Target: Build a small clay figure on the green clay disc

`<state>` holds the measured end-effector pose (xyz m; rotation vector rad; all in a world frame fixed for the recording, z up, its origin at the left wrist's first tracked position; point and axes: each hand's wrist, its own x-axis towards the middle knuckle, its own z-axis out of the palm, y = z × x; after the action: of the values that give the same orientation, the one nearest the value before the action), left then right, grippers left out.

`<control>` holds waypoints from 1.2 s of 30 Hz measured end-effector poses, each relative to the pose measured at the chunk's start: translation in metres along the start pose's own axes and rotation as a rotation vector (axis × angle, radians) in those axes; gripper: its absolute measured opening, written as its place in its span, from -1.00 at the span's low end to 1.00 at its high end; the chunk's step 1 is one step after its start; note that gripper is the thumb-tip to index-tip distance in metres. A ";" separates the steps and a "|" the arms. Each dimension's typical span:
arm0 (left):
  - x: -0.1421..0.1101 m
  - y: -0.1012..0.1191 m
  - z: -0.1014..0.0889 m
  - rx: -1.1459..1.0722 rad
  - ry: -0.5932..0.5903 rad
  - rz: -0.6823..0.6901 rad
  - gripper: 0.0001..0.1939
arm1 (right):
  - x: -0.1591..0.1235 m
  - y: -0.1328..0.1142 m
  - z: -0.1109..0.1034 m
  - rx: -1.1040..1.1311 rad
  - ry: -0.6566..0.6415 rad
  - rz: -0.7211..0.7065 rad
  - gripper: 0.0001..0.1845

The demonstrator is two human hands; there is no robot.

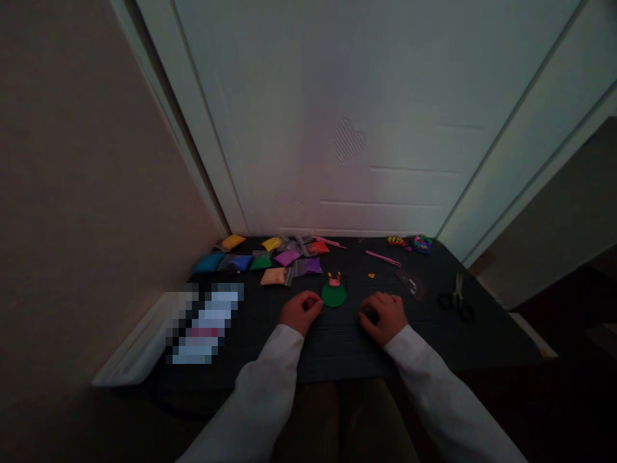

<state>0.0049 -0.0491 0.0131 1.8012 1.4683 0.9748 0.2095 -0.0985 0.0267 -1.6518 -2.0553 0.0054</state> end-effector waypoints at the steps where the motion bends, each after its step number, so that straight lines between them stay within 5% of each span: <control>1: 0.000 0.001 0.000 0.004 0.005 -0.008 -0.77 | 0.000 0.000 0.000 0.000 0.004 0.000 -0.87; 15: 0.000 0.002 0.000 0.038 -0.004 -0.016 -0.75 | -0.001 -0.005 -0.001 -0.041 0.003 -0.077 -0.80; 21: -0.001 0.003 0.000 0.031 0.003 -0.012 -0.77 | 0.001 -0.009 0.002 -0.135 -0.199 -0.126 -0.88; 29: -0.001 -0.001 -0.001 -0.016 -0.002 -0.006 -0.76 | 0.001 -0.008 0.007 -0.105 -0.187 -0.116 -0.91; 33: -0.001 0.000 -0.003 -0.001 -0.024 -0.024 -0.75 | 0.003 -0.008 0.006 -0.105 -0.172 -0.055 -0.91; 36: -0.001 0.004 -0.004 0.000 -0.019 -0.022 -0.77 | -0.001 -0.001 0.002 -0.183 -0.127 0.195 -0.86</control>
<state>0.0039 -0.0506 0.0186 1.7861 1.4730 0.9449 0.2082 -0.0992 0.0249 -2.0064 -2.0279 -0.0116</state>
